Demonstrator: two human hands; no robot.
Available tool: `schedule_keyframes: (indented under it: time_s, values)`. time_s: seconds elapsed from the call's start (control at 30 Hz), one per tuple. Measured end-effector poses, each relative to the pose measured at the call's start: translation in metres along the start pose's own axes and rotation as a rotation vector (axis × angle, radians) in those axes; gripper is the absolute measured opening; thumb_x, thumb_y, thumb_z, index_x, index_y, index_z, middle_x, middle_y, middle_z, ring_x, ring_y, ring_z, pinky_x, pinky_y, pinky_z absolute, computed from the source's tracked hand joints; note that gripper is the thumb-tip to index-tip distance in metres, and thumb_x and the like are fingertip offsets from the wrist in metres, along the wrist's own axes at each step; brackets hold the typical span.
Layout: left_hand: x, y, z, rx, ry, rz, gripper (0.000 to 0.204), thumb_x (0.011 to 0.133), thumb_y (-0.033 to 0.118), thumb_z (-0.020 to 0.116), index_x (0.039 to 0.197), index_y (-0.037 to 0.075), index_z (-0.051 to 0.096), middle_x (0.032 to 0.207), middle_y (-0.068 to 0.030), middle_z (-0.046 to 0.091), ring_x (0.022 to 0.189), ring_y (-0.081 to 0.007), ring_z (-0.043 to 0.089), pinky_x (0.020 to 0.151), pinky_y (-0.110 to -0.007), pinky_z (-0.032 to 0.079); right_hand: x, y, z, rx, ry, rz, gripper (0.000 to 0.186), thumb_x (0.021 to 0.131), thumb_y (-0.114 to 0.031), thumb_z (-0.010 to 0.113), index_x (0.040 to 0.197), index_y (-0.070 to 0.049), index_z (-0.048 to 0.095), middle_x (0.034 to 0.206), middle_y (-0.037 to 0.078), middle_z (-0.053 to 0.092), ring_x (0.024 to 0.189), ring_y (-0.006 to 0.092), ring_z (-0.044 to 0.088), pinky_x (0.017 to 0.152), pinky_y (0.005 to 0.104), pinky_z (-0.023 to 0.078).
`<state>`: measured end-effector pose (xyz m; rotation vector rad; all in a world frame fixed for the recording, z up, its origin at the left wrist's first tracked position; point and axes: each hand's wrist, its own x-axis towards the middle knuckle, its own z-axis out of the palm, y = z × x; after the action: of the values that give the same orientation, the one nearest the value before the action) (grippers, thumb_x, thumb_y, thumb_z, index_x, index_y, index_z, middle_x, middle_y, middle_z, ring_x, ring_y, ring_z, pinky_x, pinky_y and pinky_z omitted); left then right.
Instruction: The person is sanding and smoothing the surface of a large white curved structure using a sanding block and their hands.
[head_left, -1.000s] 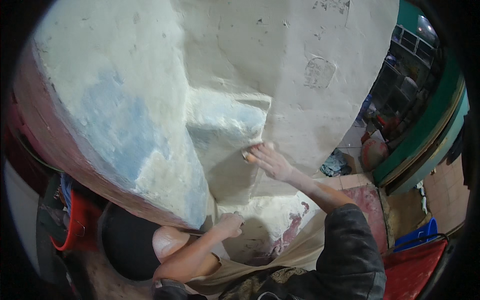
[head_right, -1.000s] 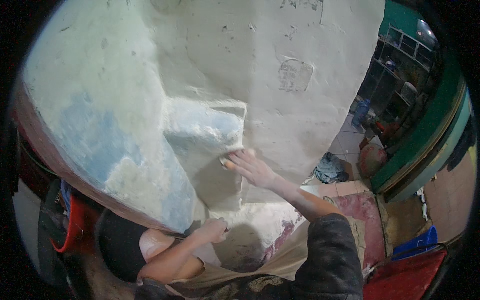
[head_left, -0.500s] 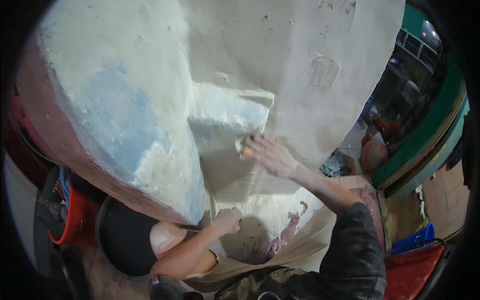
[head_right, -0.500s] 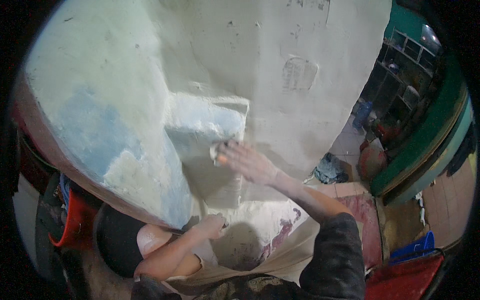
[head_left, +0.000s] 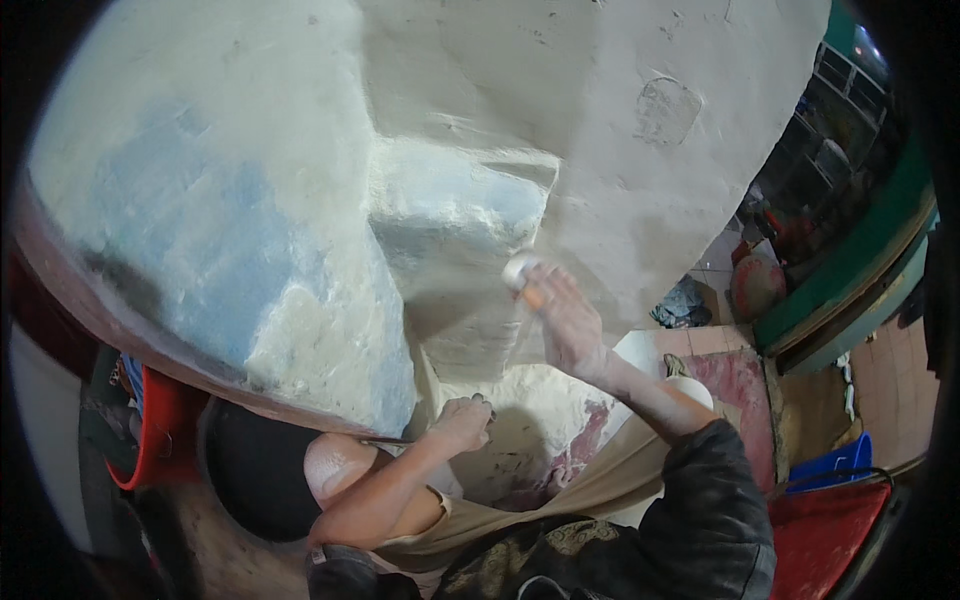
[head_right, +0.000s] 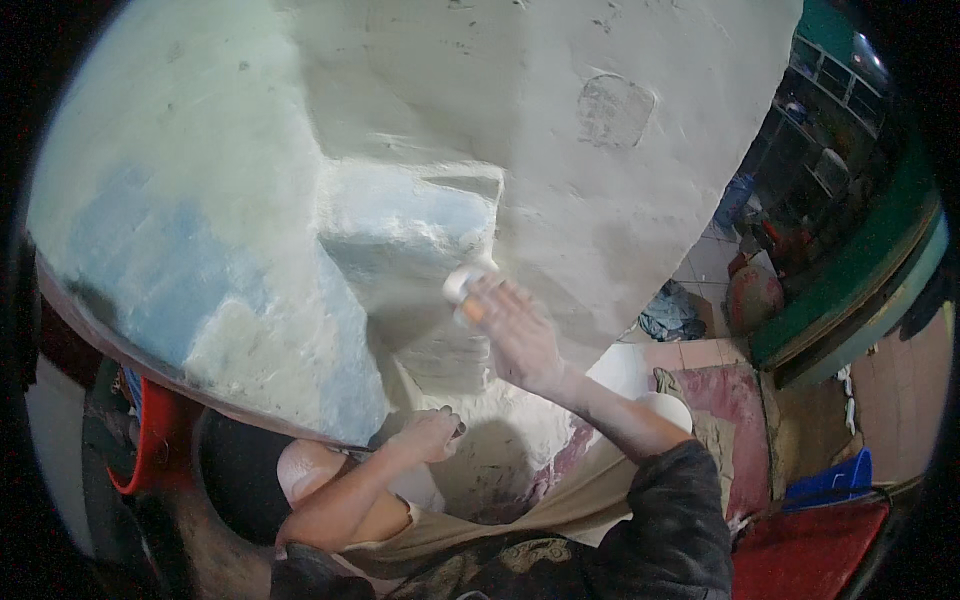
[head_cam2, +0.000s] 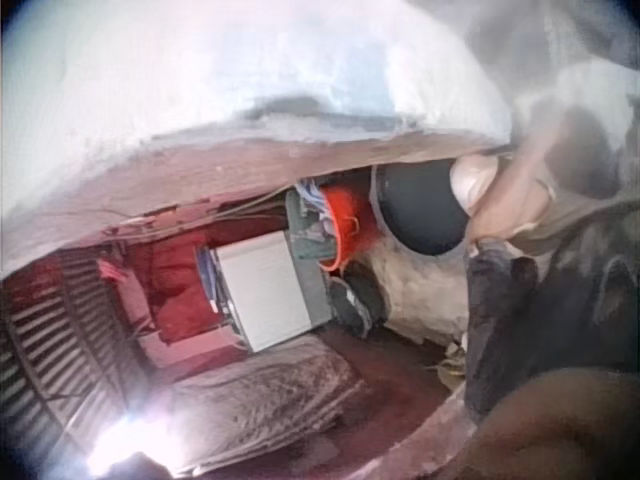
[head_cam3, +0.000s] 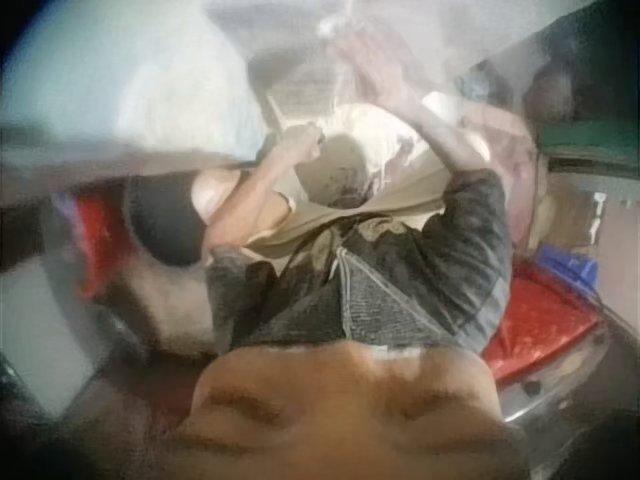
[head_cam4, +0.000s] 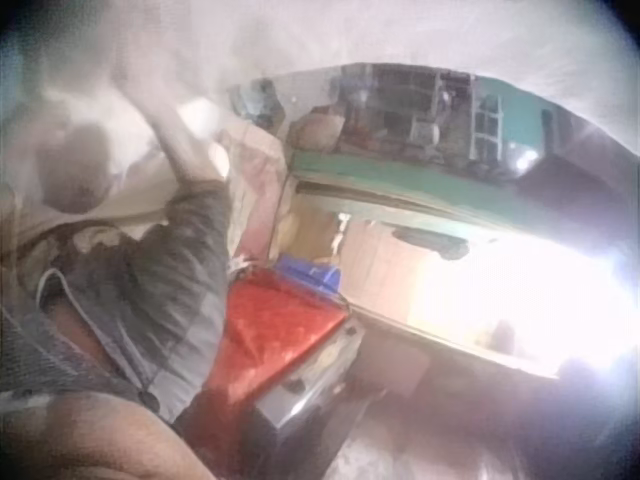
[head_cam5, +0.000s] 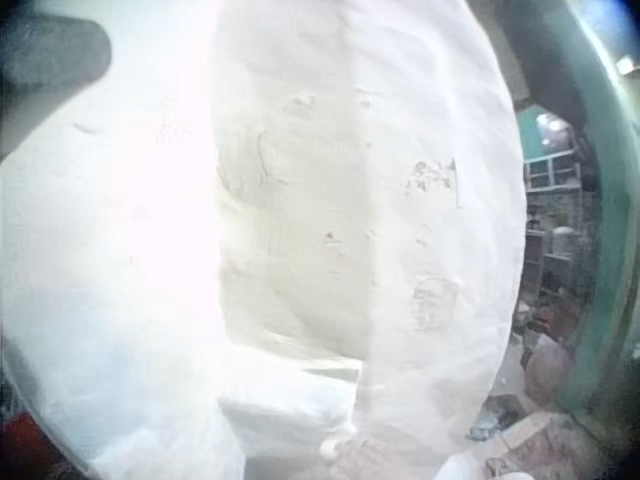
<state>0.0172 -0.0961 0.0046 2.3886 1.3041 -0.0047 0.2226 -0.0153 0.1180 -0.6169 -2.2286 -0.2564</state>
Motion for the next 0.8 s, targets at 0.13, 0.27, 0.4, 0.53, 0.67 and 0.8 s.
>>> schedule_keyframes:
  time_s: [0.13,0.27,0.4,0.53,0.67,0.8]
  values:
    - [0.001,0.004,-0.014,-0.023,0.006,0.015,0.021,0.069,0.012,0.058,0.084,-0.001,0.064,0.090,-0.0229,0.061,0.085,-0.0360,0.062,0.078,-0.042,0.049,-0.011,-0.012,0.037,-0.084,0.192,0.348,0.056,0.075,0.010,0.049,0.129,-0.002,0.046,0.136,0.019,0.044,0.129,0.0293,0.038,0.107,0.0431,0.031]
    - [-0.003,0.001,-0.008,0.003,-0.056,0.038,0.021,0.069,0.011,0.057,0.084,-0.002,0.064,0.086,-0.0239,0.062,0.082,-0.0369,0.062,0.077,-0.043,0.049,-0.044,-0.033,0.056,0.078,-0.226,0.109,0.052,0.076,0.013,0.047,0.126,-0.002,0.049,0.134,0.019,0.045,0.127,0.0285,0.042,0.105,0.0424,0.033]
    - [-0.003,0.009,-0.018,0.034,-0.144,0.004,0.021,0.070,0.011,0.058,0.086,-0.002,0.064,0.089,-0.0231,0.061,0.085,-0.0362,0.062,0.078,-0.043,0.049,-0.046,-0.033,0.028,0.135,-0.085,0.185,0.050,0.073,0.014,0.047,0.119,-0.003,0.054,0.123,0.017,0.054,0.116,0.0302,0.051,0.097,0.0415,0.040]
    - [-0.009,0.015,-0.021,-0.014,-0.037,0.012,0.024,0.069,0.011,0.059,0.089,-0.001,0.063,0.094,-0.0212,0.060,0.089,-0.0351,0.062,0.080,-0.043,0.049,-0.007,-0.004,-0.001,0.002,0.304,0.341,0.048,0.069,0.013,0.049,0.113,-0.003,0.057,0.105,0.016,0.061,0.097,0.0320,0.058,0.085,0.0404,0.046]
    - [-0.008,0.013,-0.016,0.013,-0.049,0.033,0.023,0.069,0.011,0.059,0.089,-0.001,0.062,0.095,-0.0203,0.059,0.089,-0.0345,0.062,0.079,-0.042,0.049,0.002,0.011,0.003,-0.152,0.264,0.322,0.045,0.067,0.010,0.051,0.109,-0.002,0.058,0.092,0.014,0.063,0.081,0.0316,0.061,0.077,0.0375,0.047]
    - [-0.005,0.014,-0.013,0.042,-0.107,-0.005,0.022,0.068,0.010,0.057,0.087,-0.001,0.062,0.093,-0.0199,0.059,0.088,-0.0346,0.062,0.078,-0.042,0.049,-0.011,-0.013,-0.004,-0.076,0.177,0.268,0.047,0.064,0.006,0.053,0.108,-0.005,0.058,0.080,0.010,0.062,0.072,0.0278,0.060,0.072,0.0358,0.047]
